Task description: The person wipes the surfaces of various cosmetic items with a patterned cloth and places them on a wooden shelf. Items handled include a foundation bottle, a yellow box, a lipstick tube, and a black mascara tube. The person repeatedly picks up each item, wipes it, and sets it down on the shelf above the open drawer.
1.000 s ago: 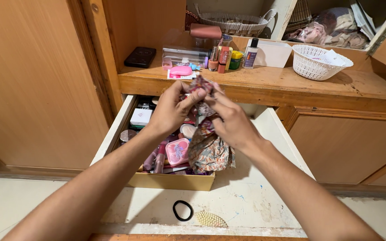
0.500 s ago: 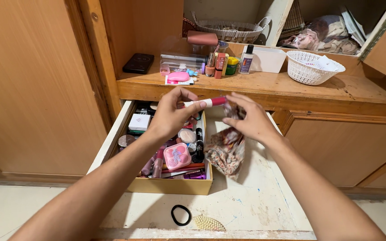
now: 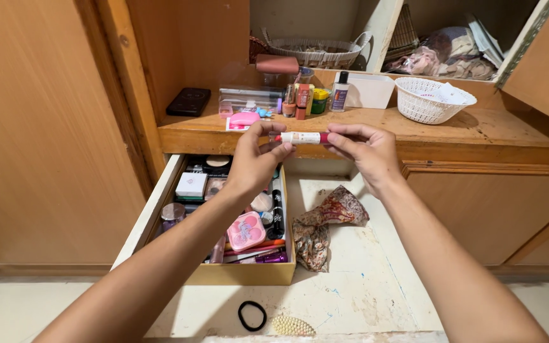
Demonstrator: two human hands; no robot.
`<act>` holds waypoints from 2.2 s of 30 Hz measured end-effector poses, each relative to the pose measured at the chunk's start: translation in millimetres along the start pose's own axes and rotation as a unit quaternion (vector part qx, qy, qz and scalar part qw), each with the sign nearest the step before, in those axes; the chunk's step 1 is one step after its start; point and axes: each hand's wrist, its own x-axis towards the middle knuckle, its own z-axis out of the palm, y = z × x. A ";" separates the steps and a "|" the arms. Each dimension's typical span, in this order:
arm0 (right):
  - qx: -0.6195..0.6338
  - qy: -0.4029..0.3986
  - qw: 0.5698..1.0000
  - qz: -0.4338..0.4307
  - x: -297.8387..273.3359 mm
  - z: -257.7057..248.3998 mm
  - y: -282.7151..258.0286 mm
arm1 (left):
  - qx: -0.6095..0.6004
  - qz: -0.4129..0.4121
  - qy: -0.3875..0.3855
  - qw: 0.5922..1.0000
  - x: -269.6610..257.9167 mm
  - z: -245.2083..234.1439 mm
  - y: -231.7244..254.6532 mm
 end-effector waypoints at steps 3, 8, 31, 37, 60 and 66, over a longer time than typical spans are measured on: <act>0.054 0.031 0.998 0.011 4.4 -4.7 -1.7 | -0.055 0.036 -0.028 0.997 15.0 10.2 -2.2; 0.061 0.080 0.995 0.011 10.9 -17.9 -2.2 | -0.041 0.030 0.019 0.999 41.5 30.4 -12.6; -0.196 0.179 0.962 0.072 112.8 -150.1 66.0 | 0.215 0.109 0.113 0.964 198.6 155.1 -124.5; -0.354 0.119 0.926 0.061 145.3 -179.4 75.0 | 0.320 0.037 -0.033 0.946 237.8 172.0 -138.6; -0.562 0.054 0.821 0.088 158.5 -157.4 83.8 | 0.389 0.040 -0.071 0.918 218.1 176.4 -112.3; -0.602 0.004 0.798 0.037 166.8 -150.8 91.9 | 0.397 0.048 -0.065 0.914 216.3 176.3 -108.7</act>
